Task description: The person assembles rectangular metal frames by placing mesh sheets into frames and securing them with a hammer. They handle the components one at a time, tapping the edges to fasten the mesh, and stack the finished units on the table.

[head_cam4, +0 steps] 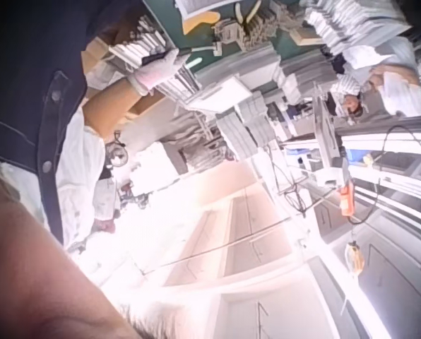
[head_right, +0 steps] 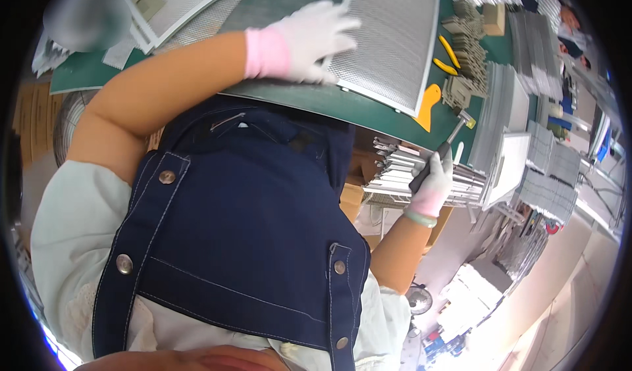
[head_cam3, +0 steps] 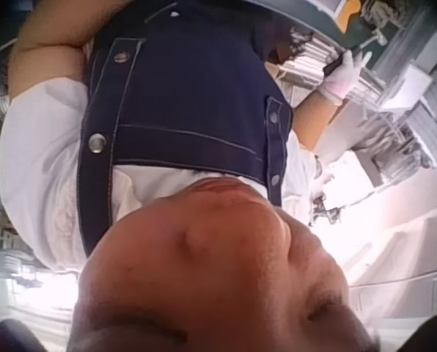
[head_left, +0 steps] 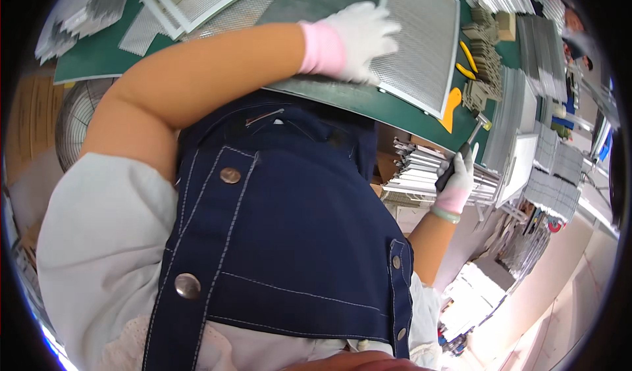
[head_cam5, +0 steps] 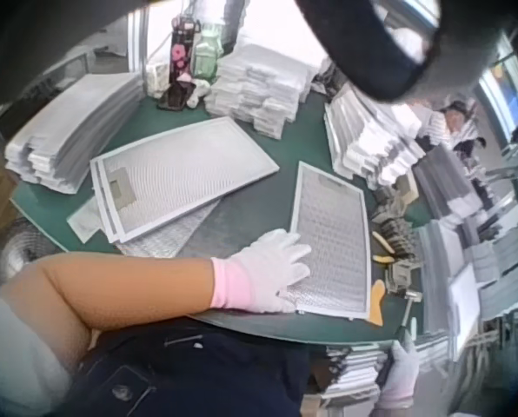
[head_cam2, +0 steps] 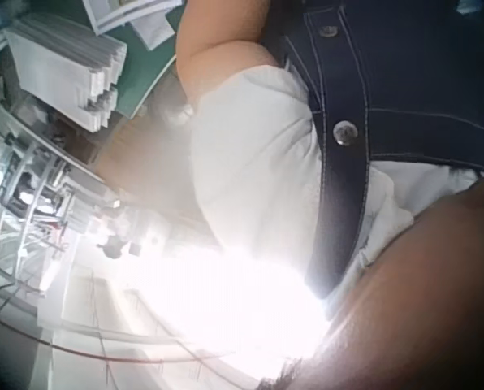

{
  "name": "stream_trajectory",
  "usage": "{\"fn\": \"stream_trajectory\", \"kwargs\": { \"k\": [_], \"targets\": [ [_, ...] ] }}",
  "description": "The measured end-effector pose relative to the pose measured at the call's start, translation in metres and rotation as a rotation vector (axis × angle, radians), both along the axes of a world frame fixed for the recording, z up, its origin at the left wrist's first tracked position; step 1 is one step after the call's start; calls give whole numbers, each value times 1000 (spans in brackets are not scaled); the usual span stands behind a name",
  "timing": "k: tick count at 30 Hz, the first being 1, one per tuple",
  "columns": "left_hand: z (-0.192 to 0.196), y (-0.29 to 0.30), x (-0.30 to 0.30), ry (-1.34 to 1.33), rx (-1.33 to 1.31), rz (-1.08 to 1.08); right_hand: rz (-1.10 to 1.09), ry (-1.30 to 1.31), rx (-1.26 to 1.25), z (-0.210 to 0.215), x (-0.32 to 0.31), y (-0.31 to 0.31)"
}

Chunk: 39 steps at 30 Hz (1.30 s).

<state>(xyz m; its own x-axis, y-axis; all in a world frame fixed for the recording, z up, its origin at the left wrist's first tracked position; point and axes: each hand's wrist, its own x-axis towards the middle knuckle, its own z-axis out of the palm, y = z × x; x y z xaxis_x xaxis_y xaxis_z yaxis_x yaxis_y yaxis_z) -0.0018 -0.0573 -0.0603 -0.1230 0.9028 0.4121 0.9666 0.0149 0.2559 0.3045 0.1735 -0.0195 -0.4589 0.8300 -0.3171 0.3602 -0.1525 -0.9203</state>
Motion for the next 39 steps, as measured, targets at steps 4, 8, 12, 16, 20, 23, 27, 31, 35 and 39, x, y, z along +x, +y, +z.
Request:
{"fn": "stream_trajectory", "kwargs": {
  "k": [4,8,12,16,20,23,27,31,35,39],
  "targets": [
    [-4,-15,42,-97,-34,-83,-32,21,51,-16,-2,38],
    [-1,-25,64,-193,-18,-17,-127,17,83,-25,-6,37],
    [-7,-41,77,-102,-45,-55,-207,125,60,-37,-3,30],
    [-11,-43,80,-108,-54,-92,-129,-82,241,-35,-10,45],
    [10,5,84,-31,135,-31,-86,-599,1078,-41,-24,54],
    [17,24,97,-37,-219,88,155,-359,1156,-28,-37,30],
    [-4,20,100,-29,-110,-54,281,-261,1077,-35,-62,-6],
    [25,3,97,110,-21,-134,224,-175,906,-30,-79,1],
    [93,-22,79,198,-7,-41,222,50,525,-45,-90,31],
    [137,-49,51,287,138,152,466,-115,1023,-48,-107,36]
  ]
}}
